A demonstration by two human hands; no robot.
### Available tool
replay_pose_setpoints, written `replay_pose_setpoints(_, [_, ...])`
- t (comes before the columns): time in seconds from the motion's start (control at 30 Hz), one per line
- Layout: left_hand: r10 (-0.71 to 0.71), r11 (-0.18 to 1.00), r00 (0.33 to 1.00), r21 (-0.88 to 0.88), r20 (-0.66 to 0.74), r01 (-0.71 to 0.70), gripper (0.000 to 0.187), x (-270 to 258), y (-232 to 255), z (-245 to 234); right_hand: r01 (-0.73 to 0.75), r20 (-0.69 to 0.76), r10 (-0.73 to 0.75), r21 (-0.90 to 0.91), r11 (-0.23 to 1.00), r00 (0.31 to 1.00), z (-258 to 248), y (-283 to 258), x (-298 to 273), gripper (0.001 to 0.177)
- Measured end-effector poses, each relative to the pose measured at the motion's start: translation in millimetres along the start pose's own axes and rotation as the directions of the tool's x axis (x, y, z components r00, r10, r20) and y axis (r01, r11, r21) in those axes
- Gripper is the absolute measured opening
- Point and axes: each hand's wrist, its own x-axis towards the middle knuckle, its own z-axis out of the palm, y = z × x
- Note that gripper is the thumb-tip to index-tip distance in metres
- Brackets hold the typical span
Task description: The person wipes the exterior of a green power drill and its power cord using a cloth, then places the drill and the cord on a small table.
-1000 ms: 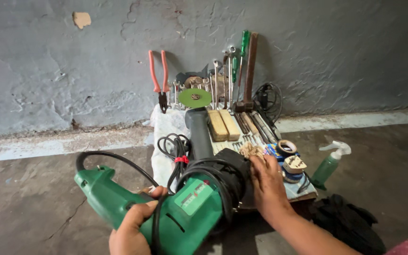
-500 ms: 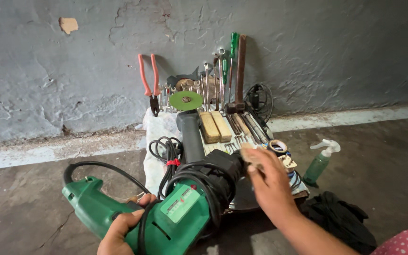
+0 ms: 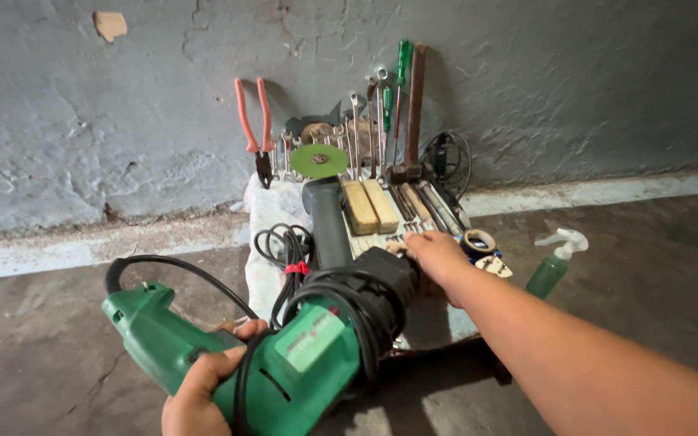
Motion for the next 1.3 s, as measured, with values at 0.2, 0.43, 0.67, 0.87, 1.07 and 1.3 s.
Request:
replay_pose_setpoints(0.2, [-0.07,0.994,0.997,-0.085,0.038,0.073,0.032,-17.5,7.9,9.4,-0.082,0.06,0.063,0.406,0.91,0.996,14.5,33.5,-29.5,0.051])
replay_pose_setpoints(0.43, [-0.072,0.989,0.986,-0.117,0.152,0.09,0.028,-14.1,4.5,-3.9,-0.044,-0.016,0.045,0.056,0.997,0.999,-2.1,46.9,-56.4,0.041])
replay_pose_setpoints(0.67, [-0.063,0.971,0.978,-0.215,0.199,0.106,0.019,-2.7,-2.4,-9.7,0.554,-0.158,-0.596,-0.241,0.797,0.788,-7.6,-24.5,-71.7,0.056])
replay_pose_setpoints(0.87, [-0.023,0.983,0.981,-0.173,0.19,0.056,0.019,-4.1,-0.2,-8.6,0.629,0.22,-0.63,0.084,0.773,0.745,27.6,-31.1,-79.2,0.04])
replay_pose_setpoints(1.07, [0.0,0.982,0.991,-0.19,0.13,0.025,0.019,-13.0,2.1,-0.9,0.804,0.072,-0.811,0.104,0.586,0.581,13.3,20.6,-103.8,0.037])
replay_pose_setpoints(1.3, [-0.005,0.981,0.992,-0.19,0.125,0.029,0.019,-15.5,0.4,-3.5,0.713,-0.073,-0.718,-0.086,0.696,0.692,15.2,65.1,-125.2,0.052])
